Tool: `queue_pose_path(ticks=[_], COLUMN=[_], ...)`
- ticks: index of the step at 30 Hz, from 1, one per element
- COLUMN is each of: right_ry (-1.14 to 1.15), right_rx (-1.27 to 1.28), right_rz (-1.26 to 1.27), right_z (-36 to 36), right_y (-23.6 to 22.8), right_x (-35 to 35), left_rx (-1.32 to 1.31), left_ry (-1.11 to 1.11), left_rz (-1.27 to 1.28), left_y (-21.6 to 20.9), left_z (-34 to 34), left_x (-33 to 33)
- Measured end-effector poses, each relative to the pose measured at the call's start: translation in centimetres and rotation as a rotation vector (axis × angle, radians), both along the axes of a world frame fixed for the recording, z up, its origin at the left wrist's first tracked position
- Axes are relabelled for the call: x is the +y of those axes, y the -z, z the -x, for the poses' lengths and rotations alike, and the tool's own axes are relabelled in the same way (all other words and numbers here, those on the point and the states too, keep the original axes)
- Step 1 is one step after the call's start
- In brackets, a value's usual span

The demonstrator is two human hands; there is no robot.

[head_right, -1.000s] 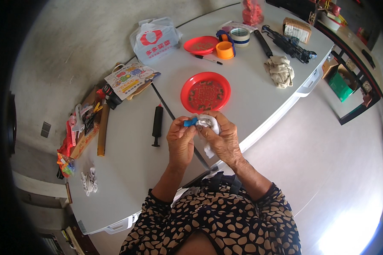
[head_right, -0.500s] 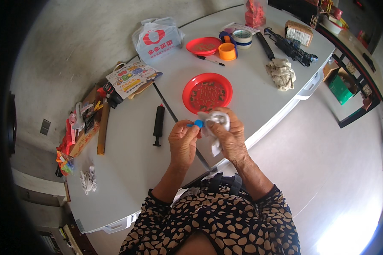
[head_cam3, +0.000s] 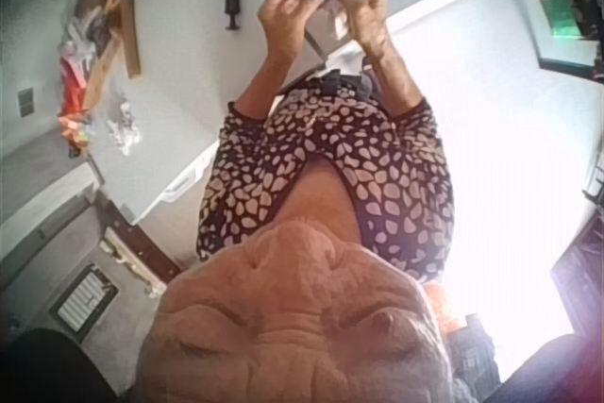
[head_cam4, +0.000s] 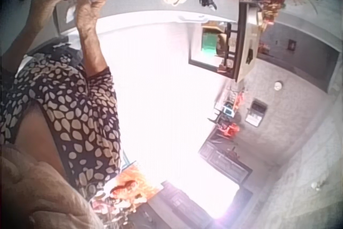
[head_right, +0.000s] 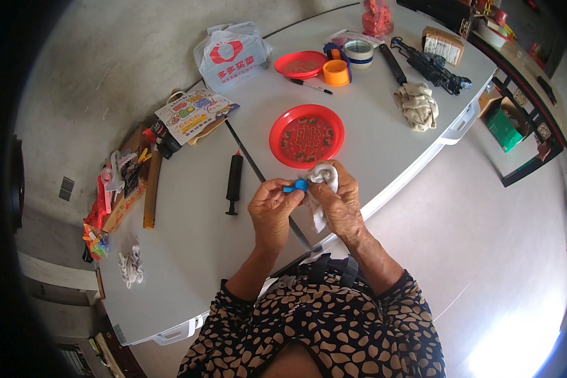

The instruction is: The person wipes a black syringe and a small blue plastic piece with a white cloth. They then proceed to wipe the inside and outside of several red plastic plates with gold designs using the same cloth.

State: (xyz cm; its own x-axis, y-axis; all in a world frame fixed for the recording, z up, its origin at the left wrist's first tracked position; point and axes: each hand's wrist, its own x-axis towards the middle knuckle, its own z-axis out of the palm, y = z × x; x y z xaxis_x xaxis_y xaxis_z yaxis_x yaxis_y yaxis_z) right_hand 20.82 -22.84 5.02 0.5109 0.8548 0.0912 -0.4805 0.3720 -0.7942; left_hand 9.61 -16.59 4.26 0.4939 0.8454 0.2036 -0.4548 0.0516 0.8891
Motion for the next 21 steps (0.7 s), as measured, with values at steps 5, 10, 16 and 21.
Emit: queue_pose_path(ticks=[5,10,16,21], right_ry=[-0.033,-0.025,-0.062,-0.045], right_rx=[0.009,-0.146,0.075,0.337], right_rz=[0.036,0.019,0.069,0.120], right_z=[-0.2,0.2,-0.3,-0.8], right_y=[0.5,1.0,0.0,0.1], right_x=[0.1,0.1,-0.2,0.3], left_rx=[-0.009,-0.021,0.023,0.040], left_ry=[0.012,0.003,0.019,0.014], left_rz=[0.058,0.150,0.047,0.019], left_y=[0.2,0.3,-0.3,0.2], left_z=[0.0,0.2,0.0,0.0], left_x=[0.3,0.7,0.3,0.5])
